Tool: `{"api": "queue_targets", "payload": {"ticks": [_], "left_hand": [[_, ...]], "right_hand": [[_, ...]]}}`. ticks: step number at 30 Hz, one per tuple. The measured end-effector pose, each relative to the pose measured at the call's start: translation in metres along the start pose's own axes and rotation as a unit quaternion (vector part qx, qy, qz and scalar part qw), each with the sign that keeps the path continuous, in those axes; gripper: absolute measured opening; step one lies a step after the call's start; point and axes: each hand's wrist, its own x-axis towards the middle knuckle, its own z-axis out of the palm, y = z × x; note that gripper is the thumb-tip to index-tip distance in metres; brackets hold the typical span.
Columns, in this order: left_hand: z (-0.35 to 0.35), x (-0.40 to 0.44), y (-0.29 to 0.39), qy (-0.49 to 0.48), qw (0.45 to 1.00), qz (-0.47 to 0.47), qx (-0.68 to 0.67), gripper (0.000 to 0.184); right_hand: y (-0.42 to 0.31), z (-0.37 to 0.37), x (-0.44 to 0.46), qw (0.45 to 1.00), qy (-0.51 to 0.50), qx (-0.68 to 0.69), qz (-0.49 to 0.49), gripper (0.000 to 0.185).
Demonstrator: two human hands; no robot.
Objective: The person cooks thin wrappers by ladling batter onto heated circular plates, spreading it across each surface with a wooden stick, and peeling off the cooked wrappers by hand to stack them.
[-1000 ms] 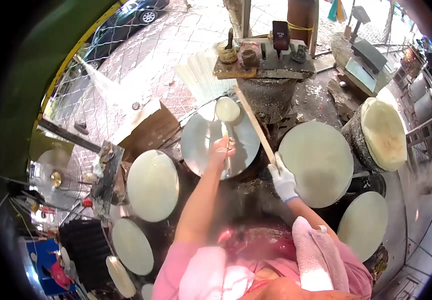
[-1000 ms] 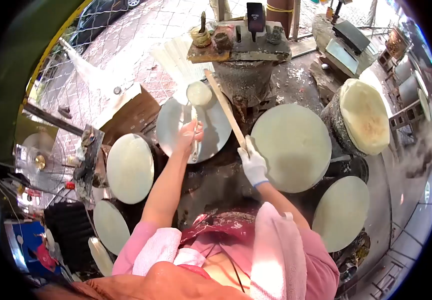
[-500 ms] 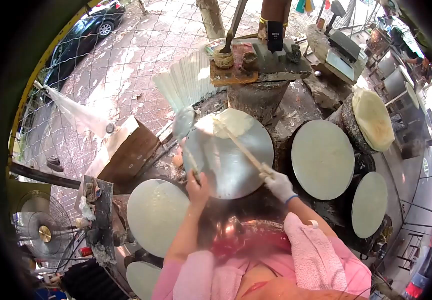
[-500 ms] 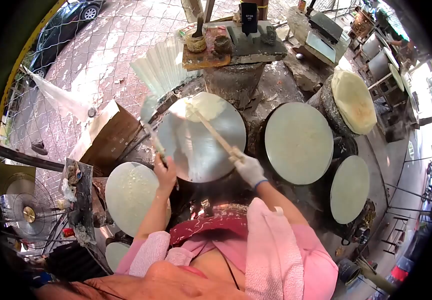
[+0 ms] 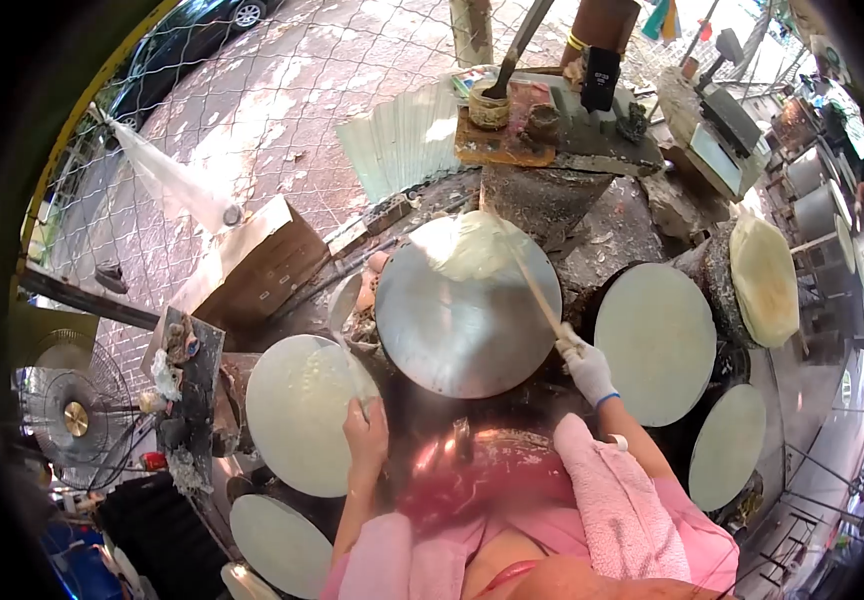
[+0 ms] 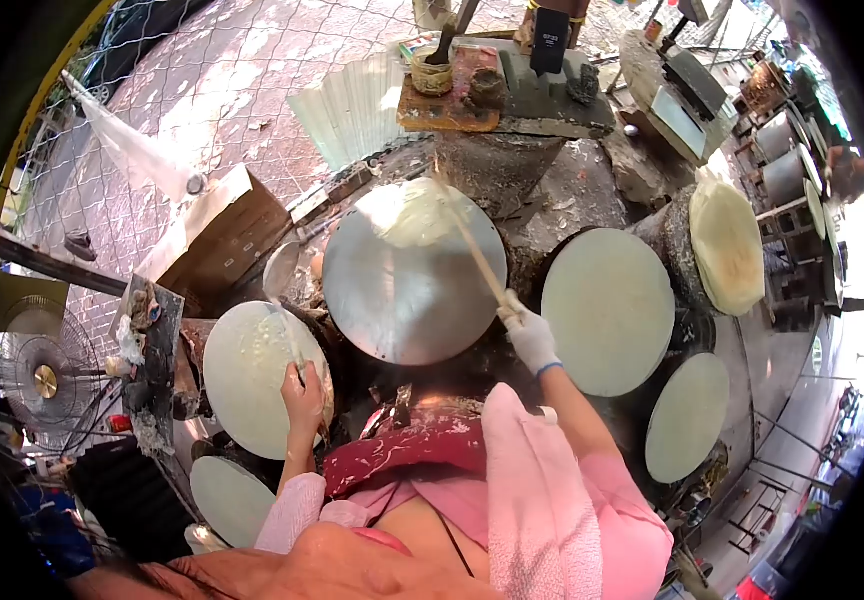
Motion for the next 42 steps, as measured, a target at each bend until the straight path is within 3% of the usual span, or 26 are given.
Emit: {"api": "queue_targets", "payload": {"ticks": [3,4,6,9,10,12,16,17,21,22,24,25,28,30,32,34,36,38,40,42], "left_hand": [[0.006,-0.017,-0.023,0.012,0.996,-0.086,-0.023,0.022],[0.008,-0.022,-0.027,0.012,0.991,-0.126,-0.034,0.025],[0.008,-0.027,-0.015,0.009,0.983,-0.165,-0.073,0.026],[0.007,-0.032,-0.009,0.022,0.980,-0.177,-0.091,0.027],[0.008,-0.035,-0.010,0.029,0.980,-0.176,-0.089,0.027],[0.010,-0.039,-0.010,0.041,0.979,-0.180,-0.085,0.026],[0.014,-0.043,0.007,0.031,0.963,-0.225,-0.142,0.024],[0.015,-0.045,0.009,0.033,0.961,-0.227,-0.154,0.024],[0.018,-0.046,0.016,0.046,0.958,-0.234,-0.161,0.022],[0.017,-0.047,0.017,0.051,0.958,-0.238,-0.151,0.021],[0.021,-0.051,0.009,0.061,0.955,-0.242,-0.158,0.021],[0.024,-0.052,0.005,0.066,0.954,-0.243,-0.164,0.020],[0.027,-0.053,0.022,0.064,0.940,-0.268,-0.202,0.020],[0.028,-0.055,0.025,0.066,0.934,-0.286,-0.204,0.019],[0.030,-0.059,0.026,0.073,0.932,-0.294,-0.201,0.019],[0.030,-0.065,0.025,0.081,0.934,-0.293,-0.188,0.018],[0.032,-0.068,0.029,0.091,0.928,-0.300,-0.202,0.018],[0.034,-0.070,0.031,0.099,0.923,-0.306,-0.213,0.017],[0.037,-0.072,0.033,0.103,0.919,-0.310,-0.220,0.018],[0.038,-0.072,0.034,0.108,0.916,-0.320,-0.217,0.018]], "right_hand": [[-0.046,0.026,-0.017,0.980,-0.126,0.140,0.067,0.041],[-0.048,0.031,-0.014,0.976,-0.164,0.087,0.115,0.040],[0.011,0.045,0.018,0.983,-0.103,0.024,-0.150,0.039],[0.003,-0.003,0.025,0.977,0.010,0.042,-0.211,0.040],[0.001,-0.025,0.031,0.997,0.020,-0.033,-0.072,0.042],[0.011,-0.023,0.052,0.996,-0.091,-0.010,-0.020,0.047],[-0.021,0.032,0.025,0.974,-0.186,0.115,-0.050,0.046],[-0.021,0.024,0.028,0.978,-0.191,0.055,-0.070,0.046],[0.009,-0.032,0.077,0.980,-0.064,0.014,-0.186,0.044],[-0.019,-0.046,0.071,0.997,-0.044,0.048,-0.051,0.044],[-0.029,-0.043,0.078,0.986,-0.164,-0.039,-0.014,0.045],[-0.033,-0.030,0.074,0.979,-0.198,-0.038,-0.036,0.045],[-0.052,0.002,0.043,0.956,-0.291,0.028,0.024,0.046],[-0.024,-0.010,0.064,0.962,-0.260,-0.022,-0.077,0.043],[-0.018,-0.036,0.090,0.979,-0.165,-0.001,-0.121,0.045],[-0.043,-0.058,0.102,0.989,-0.133,0.022,-0.059,0.044],[-0.043,-0.045,0.110,0.973,-0.215,-0.063,-0.052,0.045],[-0.047,-0.024,0.088,0.952,-0.299,-0.051,-0.041,0.046],[-0.027,-0.012,0.088,0.940,-0.337,-0.031,-0.041,0.045],[-0.032,-0.031,0.094,0.946,-0.309,-0.055,-0.079,0.044]]}}
